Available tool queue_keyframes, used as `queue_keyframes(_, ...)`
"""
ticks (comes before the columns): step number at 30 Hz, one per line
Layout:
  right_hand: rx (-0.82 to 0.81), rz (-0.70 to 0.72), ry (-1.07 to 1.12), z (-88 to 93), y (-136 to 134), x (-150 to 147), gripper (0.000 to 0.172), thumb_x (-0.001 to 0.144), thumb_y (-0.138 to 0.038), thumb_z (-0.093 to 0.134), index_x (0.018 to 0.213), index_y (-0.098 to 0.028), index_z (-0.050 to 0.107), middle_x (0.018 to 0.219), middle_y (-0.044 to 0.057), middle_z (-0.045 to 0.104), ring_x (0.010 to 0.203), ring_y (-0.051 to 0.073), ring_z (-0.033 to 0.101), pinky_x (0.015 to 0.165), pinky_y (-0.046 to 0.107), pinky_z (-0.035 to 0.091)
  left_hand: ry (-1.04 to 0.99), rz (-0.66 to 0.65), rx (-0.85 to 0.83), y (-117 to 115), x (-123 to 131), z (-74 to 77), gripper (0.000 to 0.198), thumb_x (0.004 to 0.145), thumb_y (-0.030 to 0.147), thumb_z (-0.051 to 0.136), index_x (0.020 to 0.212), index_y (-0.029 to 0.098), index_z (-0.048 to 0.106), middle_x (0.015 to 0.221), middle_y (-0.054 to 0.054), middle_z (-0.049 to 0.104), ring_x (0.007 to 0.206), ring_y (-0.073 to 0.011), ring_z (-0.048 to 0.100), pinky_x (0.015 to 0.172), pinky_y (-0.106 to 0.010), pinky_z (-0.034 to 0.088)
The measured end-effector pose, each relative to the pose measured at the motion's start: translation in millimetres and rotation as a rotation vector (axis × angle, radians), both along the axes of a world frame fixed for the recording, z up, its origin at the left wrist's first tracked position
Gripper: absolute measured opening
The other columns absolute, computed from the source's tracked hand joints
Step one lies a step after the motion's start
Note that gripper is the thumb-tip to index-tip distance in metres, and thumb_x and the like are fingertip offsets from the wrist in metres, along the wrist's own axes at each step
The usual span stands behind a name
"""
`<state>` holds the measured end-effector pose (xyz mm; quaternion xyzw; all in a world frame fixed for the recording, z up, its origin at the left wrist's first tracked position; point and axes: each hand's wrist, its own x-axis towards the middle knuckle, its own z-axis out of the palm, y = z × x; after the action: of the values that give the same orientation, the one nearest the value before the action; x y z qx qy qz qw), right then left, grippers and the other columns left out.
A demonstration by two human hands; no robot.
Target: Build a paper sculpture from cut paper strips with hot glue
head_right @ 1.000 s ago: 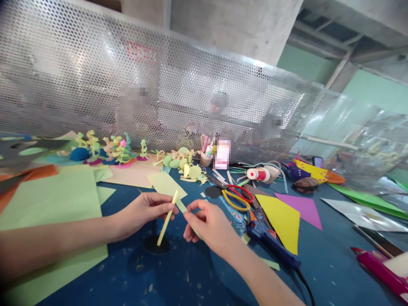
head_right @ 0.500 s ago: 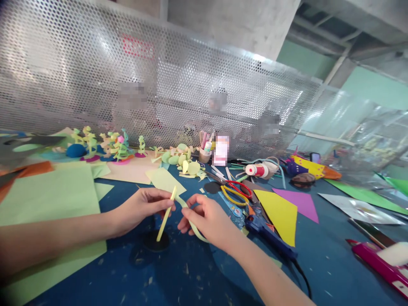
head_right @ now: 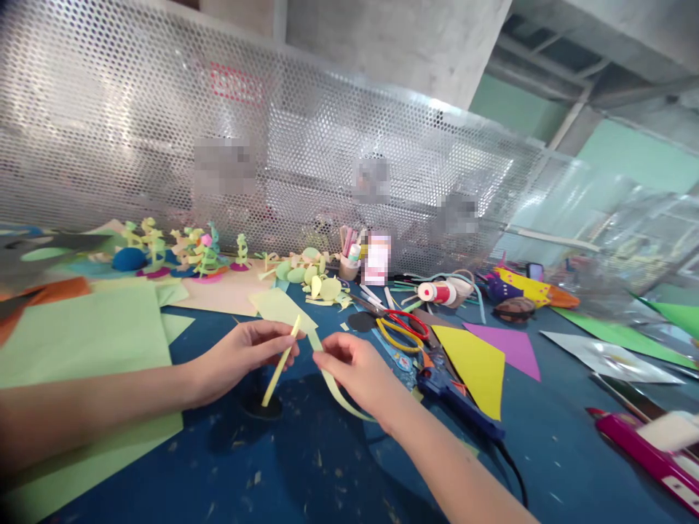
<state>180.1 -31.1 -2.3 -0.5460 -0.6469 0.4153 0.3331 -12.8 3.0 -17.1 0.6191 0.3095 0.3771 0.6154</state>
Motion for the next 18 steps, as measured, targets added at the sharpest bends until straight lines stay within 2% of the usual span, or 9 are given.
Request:
queue_keyframes(4,0.009,-0.063,0.153,-0.6,0.3,-0.3,0.02,0.076,-0.039,0.059,0.083,-0.02,0.056,0.072,-0.003,0.056,0.062,0.01,0.049,0.057,0.021,0.036,-0.025,-0.034,0.05,-0.2,-1.0,-0.2,0.035,0.081,0.03,0.055,0.113,0.021,0.046,0.079,-0.001,0.063,0.073,-0.0133,0.058,0.075,-0.031,0.046)
queue_keyframes(6,-0.021,-0.077,0.24,0.0,-1.4,-2.4,0.021,0.075,-0.039,0.061,0.08,-0.02,0.054,0.069,-0.004,0.055,0.057,0.008,0.046,0.053,0.02,0.034,-0.053,-0.018,0.111,-0.3,-0.7,-0.9,0.035,0.083,0.028,0.052,0.115,0.025,0.037,0.079,0.001,0.062,0.07,-0.0126,0.059,0.072,-0.031,0.047)
queue_keyframes(9,-0.091,-0.047,0.41,0.3,-4.9,-6.9,0.024,0.074,-0.04,0.063,0.074,-0.019,0.051,0.064,-0.005,0.053,0.052,0.007,0.045,0.05,0.02,0.032,-0.034,-0.007,0.203,-2.5,0.0,-0.8,0.016,0.085,0.029,0.047,0.1,0.022,0.044,0.079,0.001,0.058,0.069,-0.0118,0.058,0.07,-0.029,0.048)
queue_keyframes(12,-0.148,0.004,0.518,0.1,-9.7,-12.7,0.027,0.076,-0.042,0.06,0.069,-0.018,0.049,0.061,-0.005,0.052,0.048,0.005,0.044,0.047,0.019,0.033,0.059,-0.003,0.285,-6.9,-0.2,2.1,0.016,0.085,0.03,0.046,0.092,0.018,0.055,0.084,-0.001,0.059,0.075,-0.0128,0.057,0.075,-0.028,0.047)
queue_keyframes(15,-0.193,0.025,0.516,-1.2,-15.0,-19.1,0.028,0.077,-0.044,0.059,0.07,-0.018,0.049,0.06,-0.005,0.052,0.048,0.006,0.045,0.048,0.018,0.037,0.075,0.012,0.297,-10.0,-0.9,4.8,0.019,0.083,0.031,0.051,0.093,0.017,0.059,0.087,-0.003,0.062,0.081,-0.0146,0.057,0.079,-0.027,0.045)
queue_keyframes(18,-0.195,0.044,0.441,-2.4,-18.3,-24.8,0.027,0.076,-0.044,0.06,0.074,-0.019,0.05,0.064,-0.004,0.054,0.057,0.008,0.052,0.057,0.021,0.045,0.05,0.035,0.284,-9.2,-1.1,4.5,0.017,0.08,0.032,0.056,0.086,0.017,0.062,0.083,-0.002,0.064,0.08,-0.0143,0.057,0.077,-0.026,0.045)
